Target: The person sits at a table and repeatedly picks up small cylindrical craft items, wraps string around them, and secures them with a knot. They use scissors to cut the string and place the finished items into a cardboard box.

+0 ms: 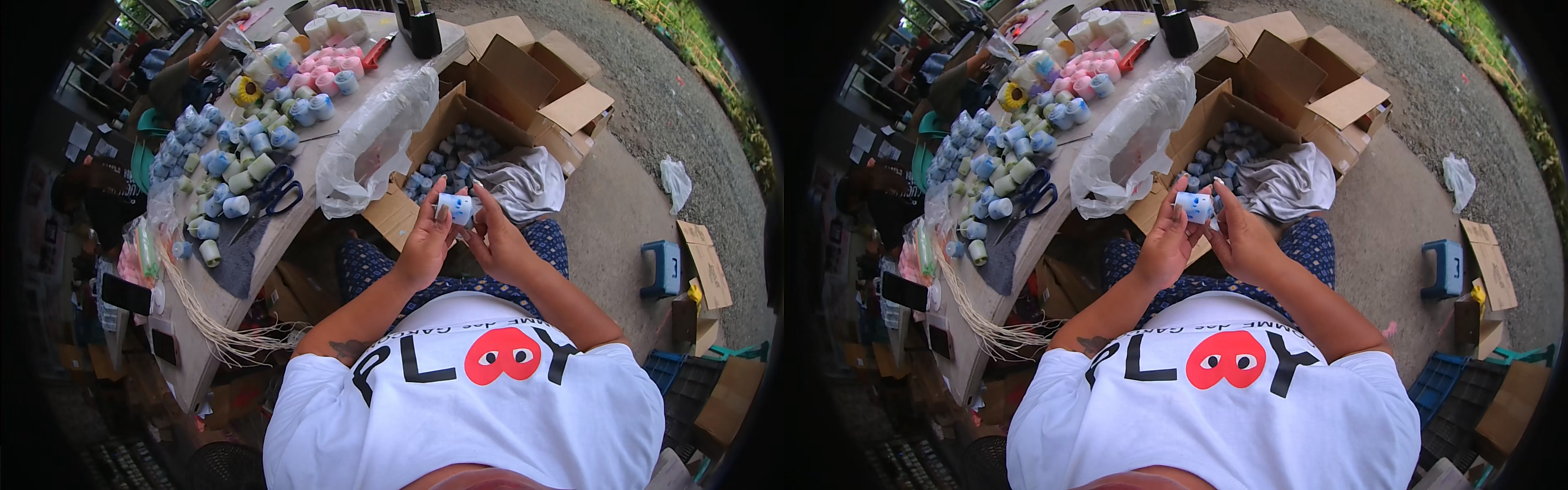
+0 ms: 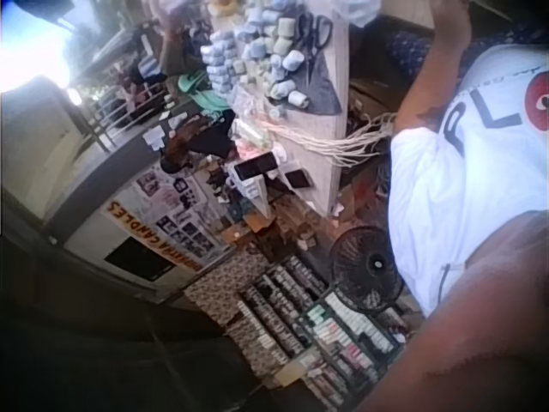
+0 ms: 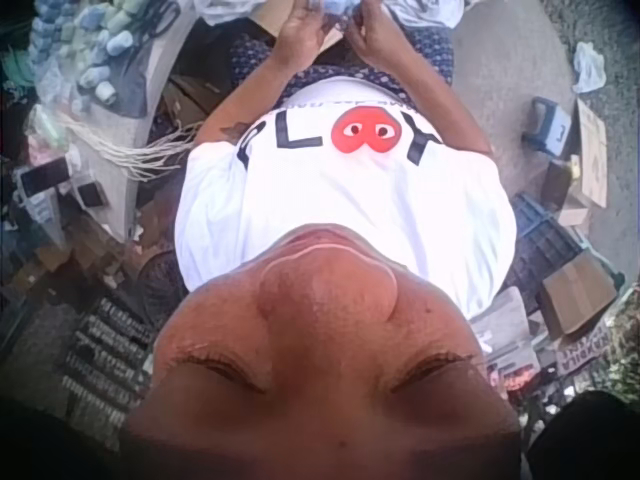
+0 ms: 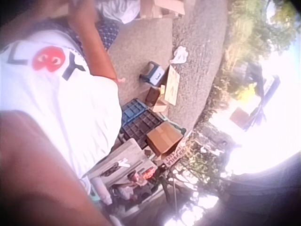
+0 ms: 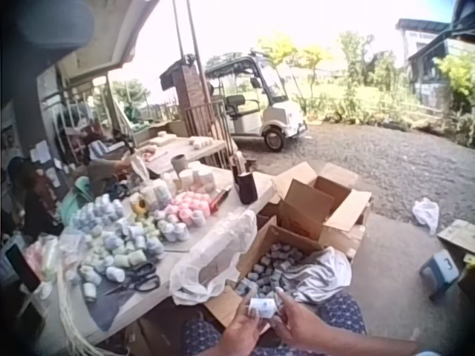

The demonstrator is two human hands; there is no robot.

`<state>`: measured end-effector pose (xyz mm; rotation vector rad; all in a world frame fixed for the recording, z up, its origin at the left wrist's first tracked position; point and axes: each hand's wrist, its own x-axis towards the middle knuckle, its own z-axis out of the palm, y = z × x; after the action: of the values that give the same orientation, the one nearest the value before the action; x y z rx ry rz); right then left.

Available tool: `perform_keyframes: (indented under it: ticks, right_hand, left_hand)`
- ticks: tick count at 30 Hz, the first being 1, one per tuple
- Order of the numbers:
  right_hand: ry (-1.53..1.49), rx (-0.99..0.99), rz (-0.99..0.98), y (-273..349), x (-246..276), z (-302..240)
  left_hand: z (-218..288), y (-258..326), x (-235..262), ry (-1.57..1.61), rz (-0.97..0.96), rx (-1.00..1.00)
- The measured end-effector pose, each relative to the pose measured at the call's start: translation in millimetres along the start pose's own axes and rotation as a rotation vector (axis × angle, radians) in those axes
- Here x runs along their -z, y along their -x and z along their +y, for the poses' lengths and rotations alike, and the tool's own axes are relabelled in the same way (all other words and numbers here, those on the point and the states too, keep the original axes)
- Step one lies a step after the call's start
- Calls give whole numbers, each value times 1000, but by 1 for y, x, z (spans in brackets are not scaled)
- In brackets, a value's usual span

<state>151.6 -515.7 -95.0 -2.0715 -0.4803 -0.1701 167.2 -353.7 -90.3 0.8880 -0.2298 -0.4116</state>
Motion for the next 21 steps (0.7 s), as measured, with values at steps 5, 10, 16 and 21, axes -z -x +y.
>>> perform_keyframes:
  ticks: [5, 10, 16, 21]
  right_hand:
    - [-88, 64, -44, -3, -2, 3]
    - [-249, -80, -84, 0, -6, 17]
    - [-470, -137, -94, 2, -9, 28]
    - [-375, 41, 76, 0, -15, 32]
  left_hand:
    - [-4, -4, 7, 57, 1, 18]
    - [2, -8, 7, 223, 61, 109]
    - [5, -8, 6, 188, 104, 133]
    - [9, -7, 16, 193, 173, 187]
